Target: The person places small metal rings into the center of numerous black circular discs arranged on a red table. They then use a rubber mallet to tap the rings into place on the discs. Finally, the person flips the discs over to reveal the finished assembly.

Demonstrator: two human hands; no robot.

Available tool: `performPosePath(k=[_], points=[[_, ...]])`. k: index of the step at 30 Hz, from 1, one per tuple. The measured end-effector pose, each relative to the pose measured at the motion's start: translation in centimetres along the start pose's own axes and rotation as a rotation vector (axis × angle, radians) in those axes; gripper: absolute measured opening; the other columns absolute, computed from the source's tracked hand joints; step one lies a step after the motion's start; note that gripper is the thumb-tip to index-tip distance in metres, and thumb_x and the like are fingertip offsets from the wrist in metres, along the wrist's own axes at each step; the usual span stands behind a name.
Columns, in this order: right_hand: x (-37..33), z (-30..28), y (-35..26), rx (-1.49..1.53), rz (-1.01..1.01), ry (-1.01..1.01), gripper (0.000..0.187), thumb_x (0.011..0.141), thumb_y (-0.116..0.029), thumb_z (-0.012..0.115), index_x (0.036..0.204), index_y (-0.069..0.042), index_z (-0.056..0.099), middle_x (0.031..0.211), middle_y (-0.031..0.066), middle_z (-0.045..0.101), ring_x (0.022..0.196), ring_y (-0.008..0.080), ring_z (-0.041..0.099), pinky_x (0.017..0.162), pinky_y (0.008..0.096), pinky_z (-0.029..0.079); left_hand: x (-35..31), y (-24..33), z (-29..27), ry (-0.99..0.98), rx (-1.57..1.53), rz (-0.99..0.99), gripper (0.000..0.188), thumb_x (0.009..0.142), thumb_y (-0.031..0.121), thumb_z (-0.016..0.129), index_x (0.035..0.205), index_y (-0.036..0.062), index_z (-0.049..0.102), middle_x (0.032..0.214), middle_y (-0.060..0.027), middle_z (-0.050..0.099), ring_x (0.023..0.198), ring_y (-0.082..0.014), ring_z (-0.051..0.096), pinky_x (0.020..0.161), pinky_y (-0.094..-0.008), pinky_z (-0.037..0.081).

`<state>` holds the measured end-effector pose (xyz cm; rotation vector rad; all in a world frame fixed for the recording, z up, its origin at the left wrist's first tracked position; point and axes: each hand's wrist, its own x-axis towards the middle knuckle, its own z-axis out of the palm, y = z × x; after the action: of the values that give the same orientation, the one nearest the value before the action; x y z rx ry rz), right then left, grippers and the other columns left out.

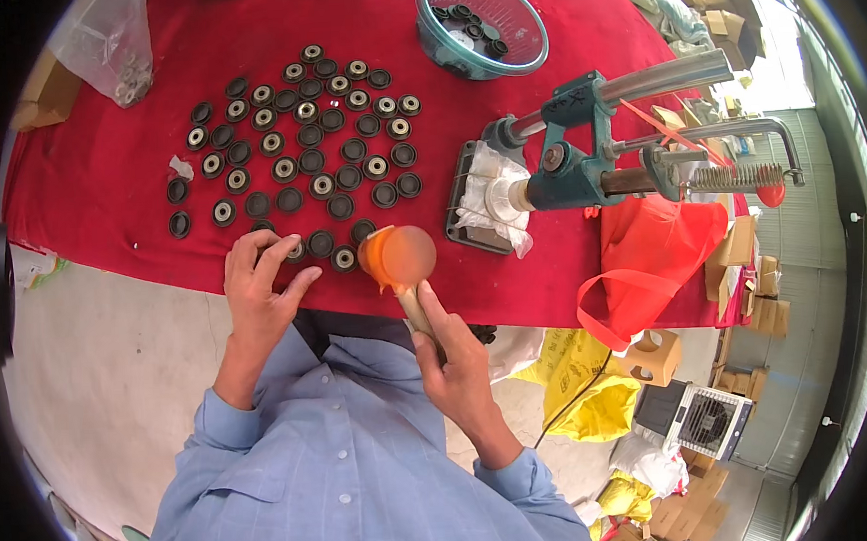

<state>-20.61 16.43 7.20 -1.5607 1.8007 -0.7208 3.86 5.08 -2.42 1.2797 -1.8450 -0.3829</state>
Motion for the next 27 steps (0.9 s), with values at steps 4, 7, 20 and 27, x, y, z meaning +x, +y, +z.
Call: performPosePath(k=[4,7,20,27], points=[[2.3,-1.2,-0.3,0.134,0.024,0.117,0.061,0.101,0.005,0.063,0.161,0.001,0.051,0.136,0.0189,0.071,0.096,0.0223,0.07,0.092,0.0346,0.056,0.7,0.0,-0.3,-0.008,-0.031,0.054,0.052,0.071,0.019,0.096,0.118,0.0116,0.078,0.108,-0.0057,0.066,0.093,-0.0257,0.061,0.08,-0.0406,0.047],[5.8,-1.4,-2.1,0.184,0.037,0.176,0.062,0.102,0.004,0.062,0.163,-0.001,0.05,0.143,0.0194,0.07,0.097,0.0203,0.072,0.09,0.0334,0.057,0.6,1.0,0.2,-0.082,-0.051,0.158,0.049,0.072,0.021,0.094,0.118,0.014,0.079,0.112,-0.0047,0.065,0.091,-0.0243,0.059,0.079,-0.0405,0.044],[14.4,-0.3,0.3,0.0,-0.067,0.278,0.06,0.107,-0.005,0.06,0.166,-0.014,0.051,0.095,0.0007,0.067,0.071,0.0062,0.056,0.065,0.0238,0.051,1.2,1.6,1.0,-0.179,-0.026,0.204,0.036,0.08,0.015,0.087,0.116,0.0161,0.082,0.115,-0.0026,0.065,0.097,-0.0222,0.06,0.08,-0.0393,0.045],[17.4,-1.2,-1.4,0.163,-0.017,0.323,0.058,0.107,0.0,0.057,0.164,-0.009,0.052,0.101,0.0051,0.07,0.071,0.0074,0.057,0.065,0.0253,0.052,1.1,1.5,1.1,-0.172,-0.02,0.184,0.034,0.081,0.013,0.084,0.114,0.0172,0.083,0.114,-0.001,0.065,0.097,-0.0207,0.061,0.082,-0.0389,0.045]])
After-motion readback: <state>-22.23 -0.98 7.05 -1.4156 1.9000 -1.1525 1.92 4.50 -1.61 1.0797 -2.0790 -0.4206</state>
